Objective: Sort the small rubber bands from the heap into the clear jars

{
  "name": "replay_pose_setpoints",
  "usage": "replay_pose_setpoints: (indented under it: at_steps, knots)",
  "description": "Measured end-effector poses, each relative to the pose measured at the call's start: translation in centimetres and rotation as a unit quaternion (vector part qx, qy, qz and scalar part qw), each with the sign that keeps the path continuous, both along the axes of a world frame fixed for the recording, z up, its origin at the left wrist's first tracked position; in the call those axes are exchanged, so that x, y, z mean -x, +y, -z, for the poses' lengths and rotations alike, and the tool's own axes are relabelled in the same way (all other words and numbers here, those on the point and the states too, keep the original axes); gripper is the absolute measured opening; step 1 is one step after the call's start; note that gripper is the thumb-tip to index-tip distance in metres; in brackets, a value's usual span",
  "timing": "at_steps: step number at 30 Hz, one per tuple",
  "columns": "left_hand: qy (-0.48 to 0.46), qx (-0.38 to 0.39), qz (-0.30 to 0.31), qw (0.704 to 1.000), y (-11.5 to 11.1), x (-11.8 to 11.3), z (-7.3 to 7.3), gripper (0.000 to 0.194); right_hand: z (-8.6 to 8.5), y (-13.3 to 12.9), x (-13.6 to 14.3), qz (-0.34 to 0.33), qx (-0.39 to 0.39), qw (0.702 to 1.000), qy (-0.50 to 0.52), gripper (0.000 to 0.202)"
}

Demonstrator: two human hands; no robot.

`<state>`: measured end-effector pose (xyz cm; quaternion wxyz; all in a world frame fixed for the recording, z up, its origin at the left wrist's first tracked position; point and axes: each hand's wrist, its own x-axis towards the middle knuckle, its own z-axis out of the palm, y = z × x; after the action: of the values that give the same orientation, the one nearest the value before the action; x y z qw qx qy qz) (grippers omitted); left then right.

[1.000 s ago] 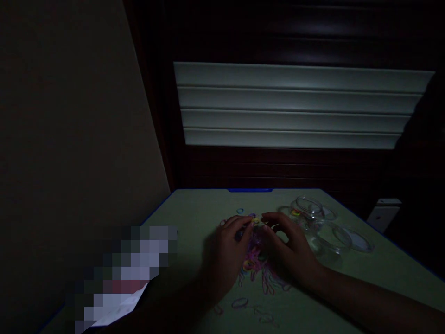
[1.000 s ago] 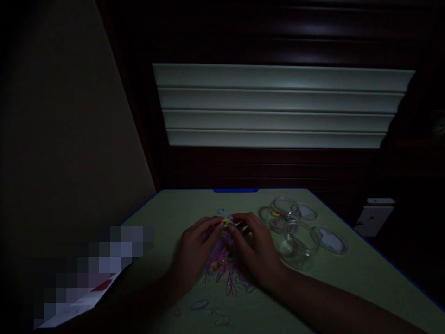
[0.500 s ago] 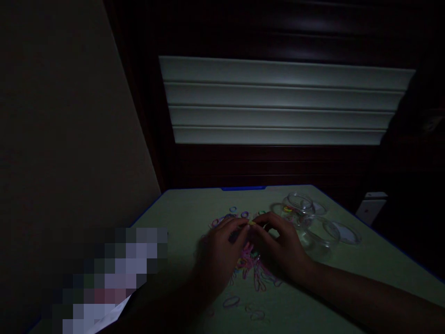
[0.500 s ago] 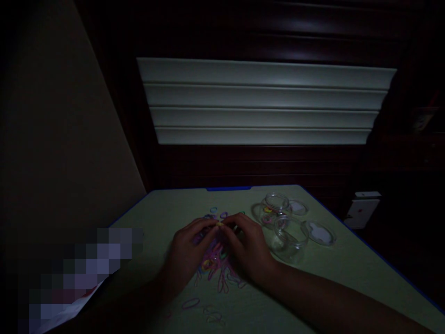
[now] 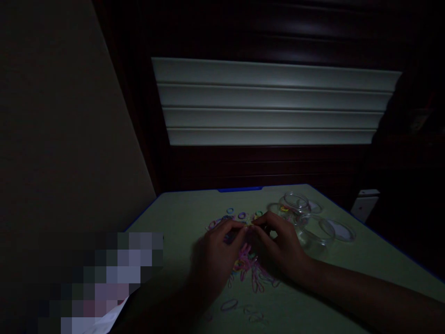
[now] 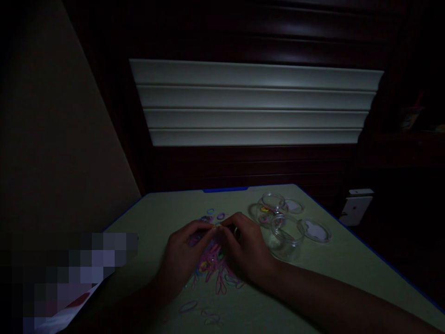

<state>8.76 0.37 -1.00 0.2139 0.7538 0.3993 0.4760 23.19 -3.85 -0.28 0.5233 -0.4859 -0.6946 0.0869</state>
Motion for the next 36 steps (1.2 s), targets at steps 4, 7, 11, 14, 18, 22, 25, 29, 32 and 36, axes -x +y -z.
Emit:
replay_pose_setpoints:
  at_steps: [4, 7, 11, 14, 18, 22, 25, 29, 32, 36]
  knots:
    - [-0.003, -0.010, 0.012, 1.000, 0.3, 0.1, 0.1, 0.011, -0.1, 0.0, -0.2, -0.012, -0.011, 0.999, -0.033, 0.010]
    - [0.001, -0.010, 0.020, 1.000, 0.4, 0.1, 0.2, 0.012, -0.6, 0.0, -0.6, -0.013, -0.020, 0.995, -0.100, 0.008]
    - [0.000, -0.009, 0.025, 1.000, 0.5, 0.2, 0.1, 0.013, -1.8, -0.2, -0.9, 0.005, -0.035, 0.963, -0.265, 0.007]
    - [-0.002, -0.008, 0.035, 0.999, 0.6, 0.2, 0.2, 0.015, -2.6, -0.4, -1.0, 0.029, -0.051, 0.931, -0.359, 0.006]
    - [-0.001, -0.007, 0.029, 1.000, 0.7, 0.2, 0.2, 0.016, -4.2, -0.3, -1.2, 0.032, -0.075, 0.896, -0.436, 0.005]
    - [-0.002, 0.001, 0.023, 1.000, 0.6, 0.1, 0.1, 0.013, -7.1, 0.6, -1.9, 0.087, -0.056, 0.893, -0.437, 0.008]
    - [0.005, 0.004, 0.021, 1.000, 0.5, 0.1, 0.0, 0.013, -9.4, 1.1, -3.1, 0.130, 0.003, 0.894, -0.430, 0.008]
    - [0.020, -0.009, 0.031, 0.999, 0.4, 0.2, 0.1, 0.013, -10.6, 1.4, -5.9, 0.203, 0.098, 0.871, -0.437, 0.009]
    - [0.024, -0.014, 0.025, 0.999, 0.5, 0.2, 0.3, 0.013, -10.2, 1.5, -8.3, 0.217, 0.159, 0.857, -0.440, 0.010]
    - [0.024, -0.018, 0.016, 0.999, 0.5, 0.2, 0.3, 0.013, -9.5, 2.2, -10.4, 0.267, 0.190, 0.827, -0.457, 0.011]
